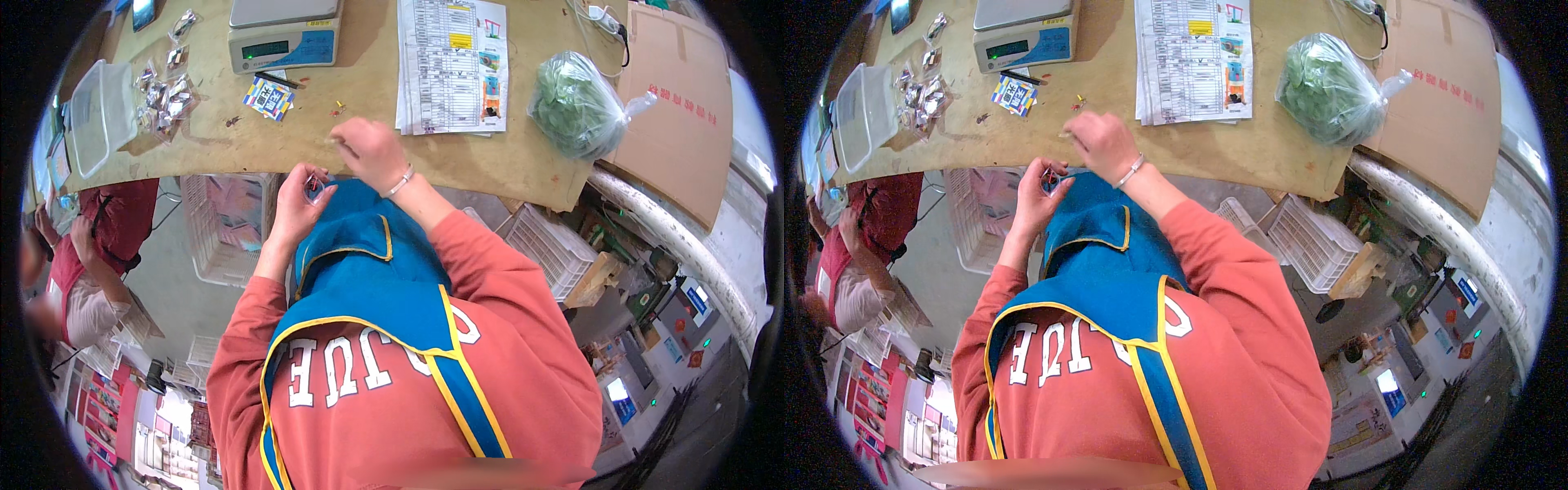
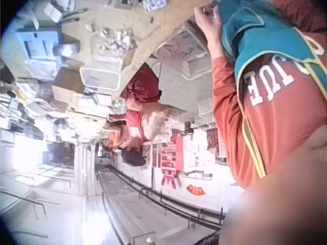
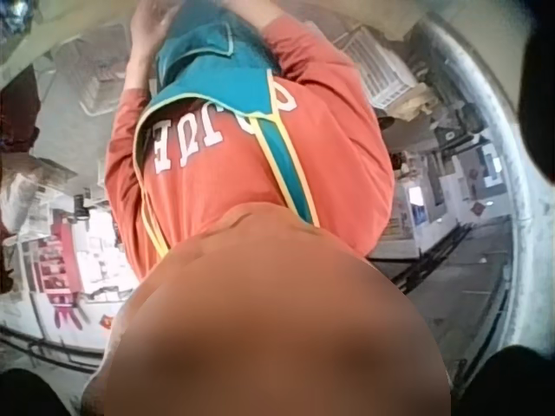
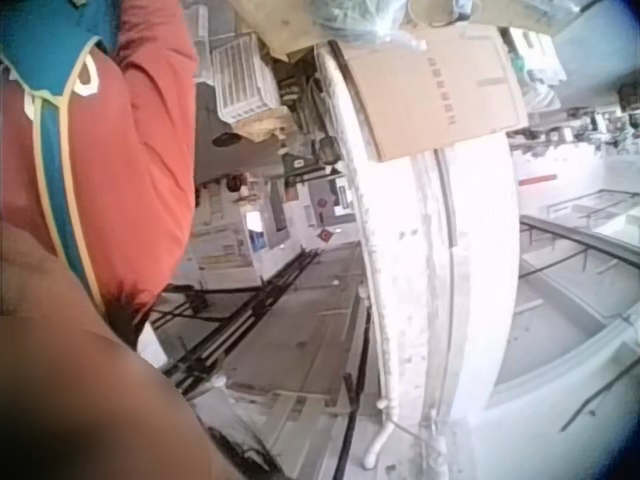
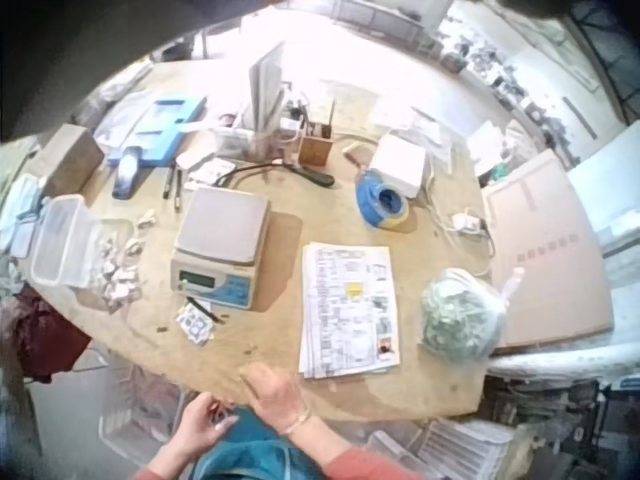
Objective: The person assembles small electronic components by hand, connecting wires and placing parts into a small container. They then weigh the assembled units on a digital scale and place them into a plastic container.
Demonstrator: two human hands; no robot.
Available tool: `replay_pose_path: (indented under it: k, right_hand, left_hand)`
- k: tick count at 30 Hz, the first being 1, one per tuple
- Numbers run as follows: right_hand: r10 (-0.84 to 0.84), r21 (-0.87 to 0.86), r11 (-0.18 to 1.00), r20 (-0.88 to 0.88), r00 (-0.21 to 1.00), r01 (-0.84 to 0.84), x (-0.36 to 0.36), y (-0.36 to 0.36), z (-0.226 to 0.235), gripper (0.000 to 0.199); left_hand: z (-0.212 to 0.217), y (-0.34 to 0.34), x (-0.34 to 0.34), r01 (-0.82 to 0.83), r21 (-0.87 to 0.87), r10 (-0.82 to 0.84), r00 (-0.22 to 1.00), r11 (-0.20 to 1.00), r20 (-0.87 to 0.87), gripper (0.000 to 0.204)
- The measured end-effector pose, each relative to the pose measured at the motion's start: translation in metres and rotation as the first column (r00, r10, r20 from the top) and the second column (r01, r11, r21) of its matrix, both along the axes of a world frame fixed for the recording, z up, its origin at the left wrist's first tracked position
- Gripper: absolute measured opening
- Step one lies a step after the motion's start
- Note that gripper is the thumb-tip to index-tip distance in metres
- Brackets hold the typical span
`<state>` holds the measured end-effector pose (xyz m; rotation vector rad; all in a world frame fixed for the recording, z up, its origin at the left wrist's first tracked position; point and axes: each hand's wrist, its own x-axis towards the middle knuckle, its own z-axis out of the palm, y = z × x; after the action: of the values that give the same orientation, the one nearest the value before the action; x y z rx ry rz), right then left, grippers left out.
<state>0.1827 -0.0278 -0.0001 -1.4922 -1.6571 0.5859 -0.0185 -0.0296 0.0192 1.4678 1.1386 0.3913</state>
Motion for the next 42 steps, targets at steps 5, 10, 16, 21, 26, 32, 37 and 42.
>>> replay_pose_path:
  k: [5,10,16,21,26,32,37,42]
  right_hand:
    - [0.191,0.063,0.981,-0.105,0.976,-0.185,0.006,-0.023,0.052,0.007]
    - [0.24,0.01,0.971,0.023,0.971,-0.24,0.015,-0.027,0.063,0.006]
    - [0.277,-0.045,0.961,0.16,0.947,-0.273,0.023,-0.036,0.068,0.006]
    - [0.262,-0.057,0.965,0.196,0.945,-0.255,0.023,-0.041,0.073,0.006]
    - [0.315,-0.133,0.946,0.147,0.938,-0.297,0.033,-0.049,0.078,0.01]
    - [0.069,-0.129,0.984,-0.337,0.939,-0.119,0.046,-0.061,0.066,0.02]
    - [-0.444,-0.542,0.81,-0.322,0.836,0.222,0.069,-0.067,0.02,0.013]
    - [-0.453,-0.545,0.777,-0.139,0.881,0.314,0.076,-0.067,-0.023,0.009]
  left_hand:
    - [0.012,0.007,0.014,0.101,0.044,-0.098,0.993,0.994,-0.066,0.026]
    - [0.018,0.006,0.033,0.165,0.088,-0.165,0.986,0.982,0.003,0.026]
    - [0.013,-0.004,0.043,0.198,0.097,-0.202,0.979,0.975,0.028,0.025]
    - [0.011,-0.006,0.045,0.255,0.073,-0.254,0.967,0.964,-0.026,0.029]
    - [0.016,-0.005,0.051,0.167,-0.007,-0.166,0.985,0.986,0.054,0.028]
    - [0.016,-0.002,0.052,0.157,0.071,-0.161,0.985,0.985,0.054,0.024]
    - [0.01,-0.004,0.045,0.054,0.046,-0.057,0.997,0.997,0.061,0.026]
    - [0.007,-0.007,0.028,0.002,-0.062,-0.001,1.0,0.998,0.022,0.023]
